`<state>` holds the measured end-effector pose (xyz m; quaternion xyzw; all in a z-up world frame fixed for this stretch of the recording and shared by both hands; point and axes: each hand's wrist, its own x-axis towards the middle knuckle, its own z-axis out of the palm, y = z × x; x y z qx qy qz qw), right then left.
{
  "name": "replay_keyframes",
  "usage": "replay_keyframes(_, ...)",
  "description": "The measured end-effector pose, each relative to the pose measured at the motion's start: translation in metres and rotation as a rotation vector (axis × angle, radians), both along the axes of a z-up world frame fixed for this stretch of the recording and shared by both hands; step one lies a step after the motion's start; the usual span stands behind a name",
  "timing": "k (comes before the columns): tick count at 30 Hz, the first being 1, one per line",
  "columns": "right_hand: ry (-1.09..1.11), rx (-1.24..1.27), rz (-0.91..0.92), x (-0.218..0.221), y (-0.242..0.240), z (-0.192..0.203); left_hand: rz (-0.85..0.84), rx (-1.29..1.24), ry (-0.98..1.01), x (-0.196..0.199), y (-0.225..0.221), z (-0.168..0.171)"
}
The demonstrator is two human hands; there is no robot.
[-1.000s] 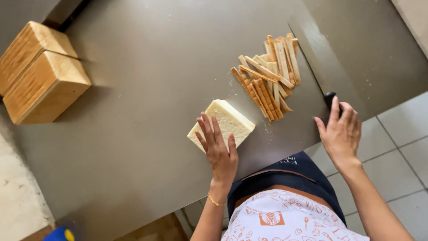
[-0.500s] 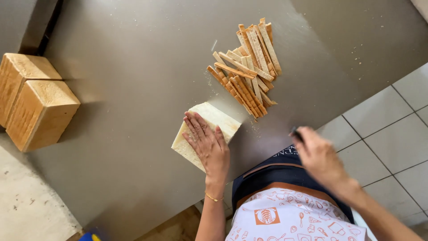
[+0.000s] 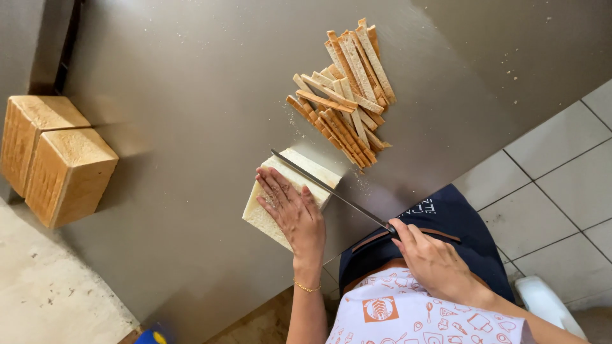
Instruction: Removing the crusts from loaves of sliced bread using a knife on a stainless steel prep table.
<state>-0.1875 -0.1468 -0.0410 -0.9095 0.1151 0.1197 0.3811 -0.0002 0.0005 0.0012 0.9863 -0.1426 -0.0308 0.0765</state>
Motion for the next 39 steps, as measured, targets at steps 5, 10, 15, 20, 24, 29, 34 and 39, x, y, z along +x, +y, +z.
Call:
replay_keyframes(5, -0.023, -0.041, 0.032, -0.009, 0.0, -0.005, -0.007, -0.011, -0.004, 0.0, 0.0, 0.0)
replay_keyframes(10, 0.013, -0.042, 0.079, -0.009, -0.001, -0.006, 0.002, 0.004, 0.007, 0.0, 0.001, -0.002)
replay_keyframes(15, 0.016, -0.115, 0.08, 0.02, 0.003, 0.003, -0.006, 0.011, 0.0, 0.0, 0.002, -0.005)
replay_keyframes(20, -0.053, -0.177, 0.095, 0.037, 0.006, 0.008, -0.004, -0.011, 0.007, 0.0, -0.001, 0.0)
replay_keyframes(24, 0.027, -0.169, 0.121, 0.016, -0.002, 0.008, 0.008, 0.01, -0.004, 0.0, -0.002, 0.0)
replay_keyframes(29, 0.051, -0.15, 0.104, -0.006, -0.01, 0.003, -0.001, 0.006, -0.001, 0.001, 0.0, -0.003)
replay_keyframes(34, 0.116, -0.075, 0.105, 0.031, -0.005, 0.012, -0.015, -0.023, 0.013, 0.001, -0.001, 0.0)
replay_keyframes(39, -0.024, -0.306, 0.163, 0.037, 0.003, -0.006, 0.017, -0.046, 0.07, 0.003, 0.005, -0.009)
